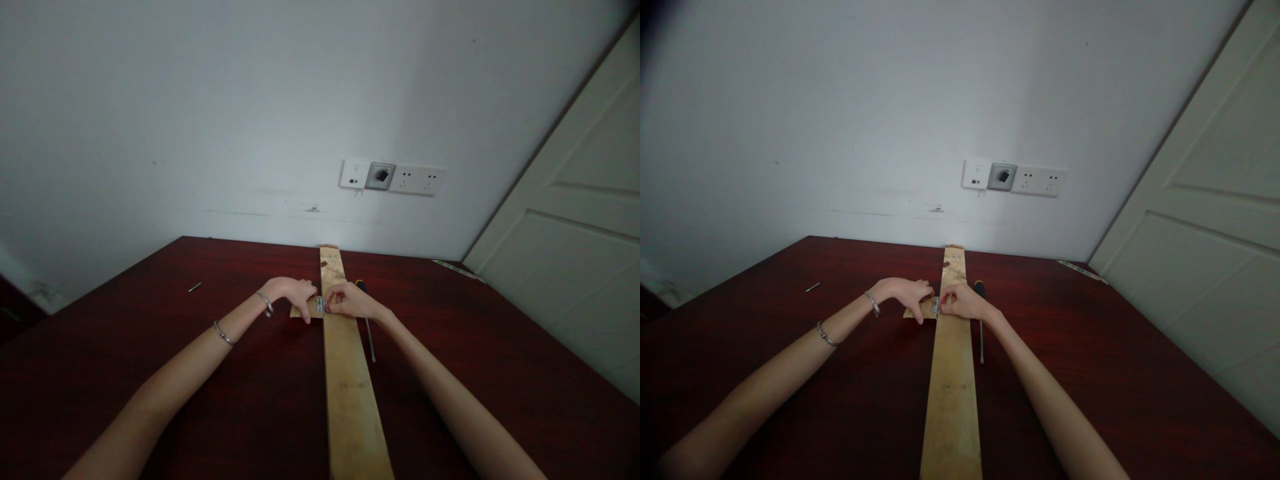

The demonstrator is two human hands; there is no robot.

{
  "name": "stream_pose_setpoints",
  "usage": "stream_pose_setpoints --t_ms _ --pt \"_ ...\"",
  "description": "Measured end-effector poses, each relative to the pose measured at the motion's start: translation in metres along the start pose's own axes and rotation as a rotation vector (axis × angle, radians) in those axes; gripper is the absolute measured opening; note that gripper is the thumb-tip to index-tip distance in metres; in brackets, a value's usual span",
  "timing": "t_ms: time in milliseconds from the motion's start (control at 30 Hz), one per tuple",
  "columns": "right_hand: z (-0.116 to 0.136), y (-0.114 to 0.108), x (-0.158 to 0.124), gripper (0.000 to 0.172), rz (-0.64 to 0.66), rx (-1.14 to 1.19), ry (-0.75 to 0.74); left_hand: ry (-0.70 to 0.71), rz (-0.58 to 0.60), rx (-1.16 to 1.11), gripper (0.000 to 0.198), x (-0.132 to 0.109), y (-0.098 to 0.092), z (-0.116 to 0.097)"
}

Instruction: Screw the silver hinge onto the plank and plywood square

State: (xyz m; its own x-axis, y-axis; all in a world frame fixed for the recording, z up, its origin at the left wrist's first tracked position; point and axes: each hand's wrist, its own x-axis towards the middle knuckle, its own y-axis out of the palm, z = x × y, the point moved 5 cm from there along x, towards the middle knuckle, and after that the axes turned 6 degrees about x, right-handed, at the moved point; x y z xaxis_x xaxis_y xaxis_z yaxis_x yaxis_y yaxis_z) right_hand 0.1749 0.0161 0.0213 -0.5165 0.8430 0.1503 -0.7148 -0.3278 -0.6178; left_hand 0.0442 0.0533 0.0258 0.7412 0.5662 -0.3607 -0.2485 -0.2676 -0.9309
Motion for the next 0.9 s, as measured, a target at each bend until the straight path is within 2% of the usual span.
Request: stream_pose_setpoints --t_ms 200,333,400,467,567,633,767,900 --pt "0.003 -0.01 0.0 0.01 -0.092 0.082 -0.011 0.0 0.026 -0.006 0.073 0.006 0.006 0.003" --pt "0.006 -0.023 -0.001 0.014 -0.193 0.155 -0.054 0.003 0.038 -0.028 0.09 0.008 0.009 0.005" --pt "0.009 -0.03 -0.002 0.015 -0.253 0.186 -0.091 0.001 -0.015 -0.059 0.097 0.006 0.004 0.008" --pt "0.012 -0.037 -0.003 0.015 -0.317 0.204 -0.122 0.057 -0.132 -0.104 0.087 0.001 -0.007 0.007" --pt "0.015 -0.043 -0.004 0.017 -0.399 0.221 -0.144 0.202 -0.359 -0.232 0.044 -0.013 -0.032 0.0" --pt "0.017 -0.046 -0.005 0.019 -0.436 0.225 -0.153 0.253 -0.474 -0.326 0.025 -0.021 -0.045 -0.005" --pt "0.022 -0.047 -0.006 0.018 -0.463 0.203 -0.181 0.262 -0.6 -0.477 0.017 -0.028 -0.056 -0.013" --pt "0.024 -0.047 -0.006 0.016 -0.459 0.201 -0.191 0.308 -0.559 -0.558 0.02 -0.025 -0.052 -0.018"
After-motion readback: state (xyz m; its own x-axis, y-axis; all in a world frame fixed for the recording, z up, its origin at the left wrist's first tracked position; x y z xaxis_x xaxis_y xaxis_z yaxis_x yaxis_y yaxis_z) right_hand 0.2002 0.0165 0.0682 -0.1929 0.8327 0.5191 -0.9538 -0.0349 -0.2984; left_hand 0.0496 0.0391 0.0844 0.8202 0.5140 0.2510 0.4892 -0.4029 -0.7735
